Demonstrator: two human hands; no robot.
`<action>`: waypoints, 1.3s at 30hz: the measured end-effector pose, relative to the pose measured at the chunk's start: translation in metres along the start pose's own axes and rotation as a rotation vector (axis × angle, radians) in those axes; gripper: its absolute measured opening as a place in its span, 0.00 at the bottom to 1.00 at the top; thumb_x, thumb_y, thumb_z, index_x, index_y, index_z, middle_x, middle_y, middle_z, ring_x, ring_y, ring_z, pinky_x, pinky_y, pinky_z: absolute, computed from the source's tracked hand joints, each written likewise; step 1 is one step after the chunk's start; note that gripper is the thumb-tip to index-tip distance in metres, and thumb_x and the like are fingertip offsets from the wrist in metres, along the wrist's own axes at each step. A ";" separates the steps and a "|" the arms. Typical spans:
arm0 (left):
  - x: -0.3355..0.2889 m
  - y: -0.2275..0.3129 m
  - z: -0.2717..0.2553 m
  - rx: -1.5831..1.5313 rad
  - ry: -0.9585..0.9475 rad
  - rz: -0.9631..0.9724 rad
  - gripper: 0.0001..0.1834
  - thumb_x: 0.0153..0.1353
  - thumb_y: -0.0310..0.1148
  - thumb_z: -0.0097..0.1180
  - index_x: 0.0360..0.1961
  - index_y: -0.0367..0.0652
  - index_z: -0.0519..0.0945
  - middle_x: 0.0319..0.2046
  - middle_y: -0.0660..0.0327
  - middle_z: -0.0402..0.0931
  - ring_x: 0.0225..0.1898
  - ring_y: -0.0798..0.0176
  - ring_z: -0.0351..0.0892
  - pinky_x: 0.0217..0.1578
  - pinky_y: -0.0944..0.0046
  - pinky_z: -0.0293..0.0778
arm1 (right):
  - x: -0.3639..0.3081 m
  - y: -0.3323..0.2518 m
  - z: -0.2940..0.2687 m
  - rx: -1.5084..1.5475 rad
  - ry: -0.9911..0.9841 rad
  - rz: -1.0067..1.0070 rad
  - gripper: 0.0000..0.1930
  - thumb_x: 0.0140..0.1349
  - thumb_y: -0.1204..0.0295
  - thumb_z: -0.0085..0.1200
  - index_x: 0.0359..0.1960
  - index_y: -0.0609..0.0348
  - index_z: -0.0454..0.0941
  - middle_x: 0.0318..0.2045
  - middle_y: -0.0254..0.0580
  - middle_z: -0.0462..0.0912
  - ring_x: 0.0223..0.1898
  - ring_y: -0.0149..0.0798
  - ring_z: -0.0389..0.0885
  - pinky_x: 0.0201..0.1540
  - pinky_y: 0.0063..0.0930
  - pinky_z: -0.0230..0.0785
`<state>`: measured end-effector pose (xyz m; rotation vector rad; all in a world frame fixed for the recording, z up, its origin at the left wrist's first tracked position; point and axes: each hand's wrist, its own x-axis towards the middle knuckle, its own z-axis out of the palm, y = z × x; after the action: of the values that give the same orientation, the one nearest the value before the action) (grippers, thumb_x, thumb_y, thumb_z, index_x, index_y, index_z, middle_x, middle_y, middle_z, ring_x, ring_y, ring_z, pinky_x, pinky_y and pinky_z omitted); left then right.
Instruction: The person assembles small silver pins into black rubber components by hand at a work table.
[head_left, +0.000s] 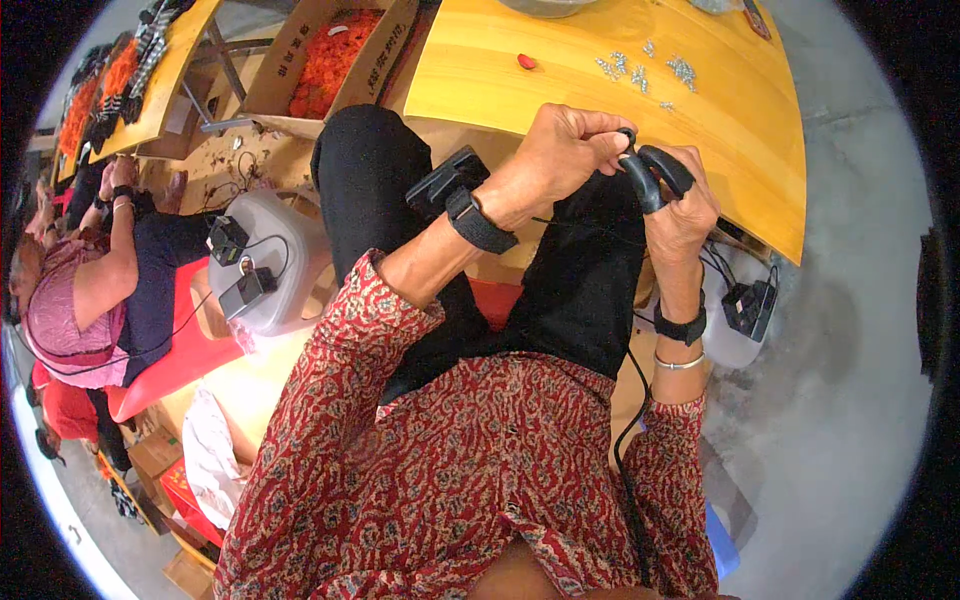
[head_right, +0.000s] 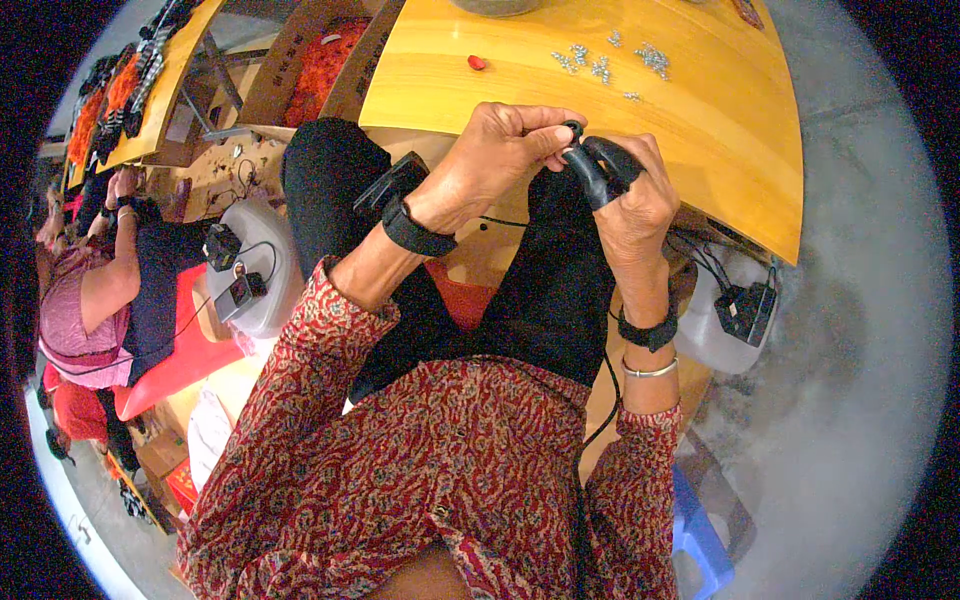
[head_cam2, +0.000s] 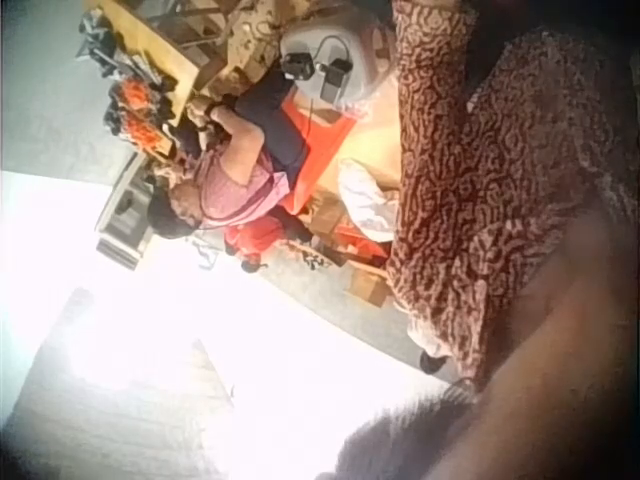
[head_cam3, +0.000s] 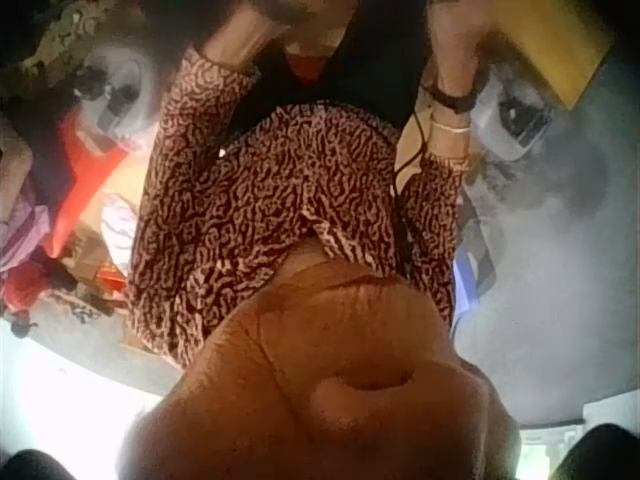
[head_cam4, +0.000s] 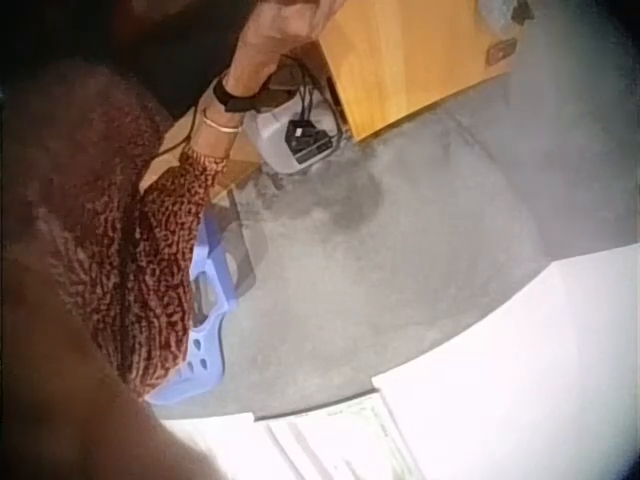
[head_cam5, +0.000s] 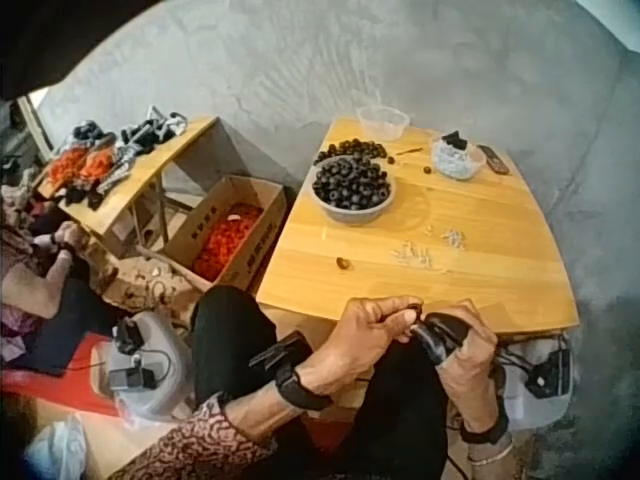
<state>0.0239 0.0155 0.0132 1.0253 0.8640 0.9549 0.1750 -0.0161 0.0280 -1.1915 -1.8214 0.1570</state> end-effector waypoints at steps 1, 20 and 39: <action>0.001 0.001 -0.001 0.029 -0.004 0.003 0.12 0.61 0.29 0.54 0.43 0.33 0.79 0.28 0.65 0.79 0.25 0.75 0.73 0.29 0.76 0.72 | 0.000 0.003 0.002 0.038 0.001 -0.004 0.09 0.42 0.81 0.62 0.28 0.63 0.78 0.28 0.41 0.79 0.29 0.40 0.77 0.32 0.27 0.69; 0.001 0.005 -0.008 0.066 -0.188 0.041 0.11 0.60 0.29 0.55 0.43 0.39 0.81 0.26 0.68 0.77 0.27 0.77 0.72 0.32 0.76 0.71 | 0.006 0.022 -0.007 0.149 -0.176 0.037 0.24 0.42 0.71 0.68 0.44 0.59 0.76 0.36 0.34 0.75 0.30 0.30 0.71 0.33 0.20 0.68; 0.002 0.007 -0.005 -0.202 -0.264 -0.037 0.12 0.61 0.28 0.53 0.44 0.35 0.79 0.31 0.62 0.80 0.30 0.72 0.76 0.36 0.73 0.73 | 0.013 0.024 -0.019 0.291 -0.296 0.081 0.23 0.44 0.71 0.67 0.42 0.67 0.76 0.38 0.35 0.75 0.33 0.28 0.72 0.36 0.19 0.66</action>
<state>0.0189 0.0203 0.0178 0.9322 0.5542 0.8347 0.2038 0.0003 0.0339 -1.0763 -1.9213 0.6522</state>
